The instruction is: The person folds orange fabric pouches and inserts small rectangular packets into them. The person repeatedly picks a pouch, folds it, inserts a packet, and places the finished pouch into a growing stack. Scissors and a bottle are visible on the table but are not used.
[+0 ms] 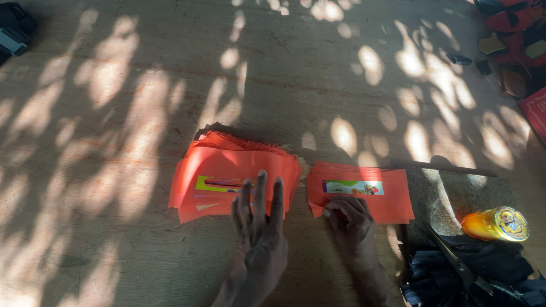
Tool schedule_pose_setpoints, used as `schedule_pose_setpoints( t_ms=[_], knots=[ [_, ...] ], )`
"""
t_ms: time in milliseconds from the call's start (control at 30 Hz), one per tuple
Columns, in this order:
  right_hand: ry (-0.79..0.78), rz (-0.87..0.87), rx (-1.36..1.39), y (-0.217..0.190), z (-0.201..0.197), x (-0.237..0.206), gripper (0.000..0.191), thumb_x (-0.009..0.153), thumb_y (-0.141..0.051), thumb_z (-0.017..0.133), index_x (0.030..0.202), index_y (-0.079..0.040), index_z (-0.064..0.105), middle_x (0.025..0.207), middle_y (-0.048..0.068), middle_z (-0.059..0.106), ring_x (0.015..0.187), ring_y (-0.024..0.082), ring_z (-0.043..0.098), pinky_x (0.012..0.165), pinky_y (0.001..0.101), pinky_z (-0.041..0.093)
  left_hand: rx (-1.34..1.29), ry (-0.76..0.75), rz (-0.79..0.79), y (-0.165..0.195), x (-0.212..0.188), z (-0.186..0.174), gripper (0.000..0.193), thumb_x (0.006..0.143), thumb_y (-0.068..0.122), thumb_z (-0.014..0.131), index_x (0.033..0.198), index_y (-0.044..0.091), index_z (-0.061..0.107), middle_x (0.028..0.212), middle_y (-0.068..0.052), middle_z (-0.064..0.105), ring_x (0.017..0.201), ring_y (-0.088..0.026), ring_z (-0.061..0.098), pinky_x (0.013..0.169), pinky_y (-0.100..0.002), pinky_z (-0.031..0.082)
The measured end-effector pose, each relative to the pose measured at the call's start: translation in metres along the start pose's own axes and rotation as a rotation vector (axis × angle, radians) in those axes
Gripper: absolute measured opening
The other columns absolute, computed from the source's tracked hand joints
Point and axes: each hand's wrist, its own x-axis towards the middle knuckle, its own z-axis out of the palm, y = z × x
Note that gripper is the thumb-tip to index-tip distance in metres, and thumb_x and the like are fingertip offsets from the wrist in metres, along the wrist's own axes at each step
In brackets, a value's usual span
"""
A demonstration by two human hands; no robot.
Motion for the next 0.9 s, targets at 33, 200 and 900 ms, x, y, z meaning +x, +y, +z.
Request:
schedule_pose_setpoints(
  t_ms=[33,200,900],
  knots=[
    [0.015,0.0,0.005,0.004,0.0,0.0,0.01,0.083,-0.01,0.078,0.092,-0.006,0.075,0.103,0.006,0.077,0.1,0.024,0.07,0.083,0.0369,0.059,-0.084,0.013,0.01,0.009,-0.002,0.004,0.095,0.073,-0.003,0.064,0.158,0.005,0.022,0.162,-0.029,0.018,0.145,-0.053,0.024,0.115,-0.064,0.028],
    [0.034,0.137,0.138,0.031,-0.009,0.001,0.011,0.091,-0.013,0.071,0.099,-0.007,0.077,0.108,0.006,0.078,0.098,0.019,0.075,0.087,0.0338,0.061,-0.443,0.055,0.21,0.041,-0.009,0.029,0.069,0.089,0.0,0.065,0.149,-0.008,0.031,0.152,-0.03,0.038,0.143,-0.046,0.037,0.118,-0.055,0.033],
    [0.503,-0.102,0.68,0.027,-0.07,-0.008,0.017,0.109,-0.016,0.069,0.099,-0.003,0.062,0.108,0.011,0.067,0.095,0.016,0.061,0.09,0.0263,0.052,-0.311,-0.009,0.301,0.059,0.015,0.086,0.053,0.105,0.027,0.053,0.141,-0.012,0.05,0.149,-0.029,0.046,0.14,-0.042,0.041,0.115,-0.052,0.036]
  ],
)
